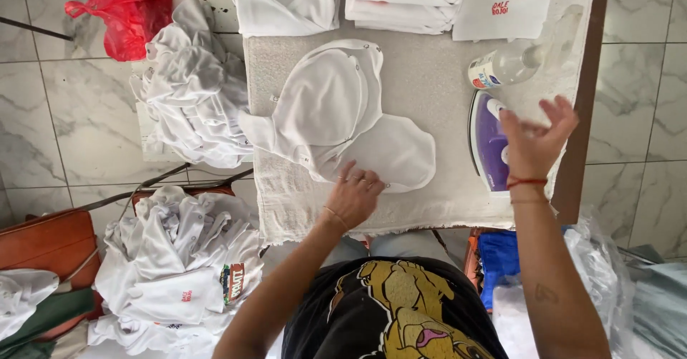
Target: Ironing and folding baby onesies on a padded work table in a garment factory.
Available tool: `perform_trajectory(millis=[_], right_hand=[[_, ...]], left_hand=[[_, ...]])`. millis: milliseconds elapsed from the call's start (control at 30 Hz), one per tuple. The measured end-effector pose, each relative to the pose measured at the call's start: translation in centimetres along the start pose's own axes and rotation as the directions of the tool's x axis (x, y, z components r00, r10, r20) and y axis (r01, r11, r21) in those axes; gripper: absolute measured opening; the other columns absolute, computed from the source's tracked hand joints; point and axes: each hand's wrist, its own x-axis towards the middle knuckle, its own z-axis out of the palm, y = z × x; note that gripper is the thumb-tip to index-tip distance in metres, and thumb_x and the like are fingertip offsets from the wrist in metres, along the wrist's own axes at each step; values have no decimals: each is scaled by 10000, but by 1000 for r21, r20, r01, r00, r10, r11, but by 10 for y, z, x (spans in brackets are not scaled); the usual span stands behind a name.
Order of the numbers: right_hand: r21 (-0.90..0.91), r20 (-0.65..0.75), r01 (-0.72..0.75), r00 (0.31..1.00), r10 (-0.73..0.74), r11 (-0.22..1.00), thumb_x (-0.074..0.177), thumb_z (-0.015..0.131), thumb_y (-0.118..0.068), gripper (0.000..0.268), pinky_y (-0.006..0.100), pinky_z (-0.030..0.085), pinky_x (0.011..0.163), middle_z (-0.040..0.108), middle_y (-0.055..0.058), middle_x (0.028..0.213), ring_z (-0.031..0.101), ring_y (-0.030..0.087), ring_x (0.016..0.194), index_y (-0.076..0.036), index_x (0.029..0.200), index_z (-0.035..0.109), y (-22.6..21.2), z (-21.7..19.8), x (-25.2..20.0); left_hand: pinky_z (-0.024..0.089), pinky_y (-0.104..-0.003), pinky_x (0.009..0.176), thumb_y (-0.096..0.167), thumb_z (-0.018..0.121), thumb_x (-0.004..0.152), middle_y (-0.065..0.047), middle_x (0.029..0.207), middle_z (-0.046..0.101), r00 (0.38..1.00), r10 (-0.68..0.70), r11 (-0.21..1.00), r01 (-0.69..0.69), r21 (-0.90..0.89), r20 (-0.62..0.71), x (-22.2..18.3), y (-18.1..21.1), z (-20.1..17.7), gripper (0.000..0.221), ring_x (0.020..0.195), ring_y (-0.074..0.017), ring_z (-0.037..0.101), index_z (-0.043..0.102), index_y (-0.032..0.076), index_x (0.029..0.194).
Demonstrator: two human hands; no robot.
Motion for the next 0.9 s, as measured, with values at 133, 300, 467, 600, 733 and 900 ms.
perform_trajectory(millis=[133, 300, 467, 600, 733, 900], right_hand=[[-122, 80, -16, 996, 26, 992, 719, 722, -304, 564, 207, 433, 504, 571, 22, 1014, 470, 84, 528, -103, 1122, 384, -13, 15, 35], [59, 85, 299, 949, -303, 952, 778, 815, -134, 723, 380, 417, 980, 337, 107, 1275, 434, 253, 1191, -79, 1271, 290, 15, 27, 69], [201, 22, 491, 863, -505, 848, 813, 611, -7, 370, 373, 470, 828, 488, 127, 1119, 529, 260, 957, -46, 1131, 426, -7, 41, 80], [207, 124, 752, 614, -779, 626, 642, 411, 160, 339, 398, 495, 676, 457, 234, 919, 461, 334, 832, 167, 969, 502, -67, 20, 38], [-106, 237, 861, 508, -828, 498, 574, 462, 102, 299, 327, 371, 526, 571, 194, 816, 502, 284, 650, 140, 842, 590, -58, -29, 8], [-261, 492, 99, 869, 44, 960, 522, 589, -79, 350, 287, 425, 716, 618, 50, 746, 579, 188, 743, -141, 863, 638, -25, -54, -61]], left_hand=[[337, -394, 866, 226, 577, 720, -62, 934, 584, 987, -159, 986, 161, 40, -37, 21, 31, 32, 330, 791, -221, 567, 525, 154, 1038], [394, -381, 782, 35, 577, 661, -132, 965, 551, 997, -71, 997, 71, 3, 0, 13, 41, 46, 190, 811, -270, 539, 560, 156, 807], [442, -365, 685, 26, 536, 759, -60, 990, 530, 996, -72, 997, 70, -23, -58, 8, 55, 37, 347, 802, -236, 538, 491, 130, 1086], [454, -362, 676, -7, 524, 748, -98, 954, 537, 991, -129, 991, 128, -26, -31, 14, 56, 41, 402, 757, -254, 562, 467, 129, 1122], [423, -399, 758, -21, 413, 790, -95, 1032, 544, 992, -104, 976, 116, -184, 76, 21, 51, 42, 388, 849, -286, 546, 520, 166, 1113], [380, -338, 755, 218, 528, 797, 32, 876, 527, 982, -35, 976, -6, -217, -184, -3, 62, 29, 40, 819, -168, 521, 554, 236, 820]])
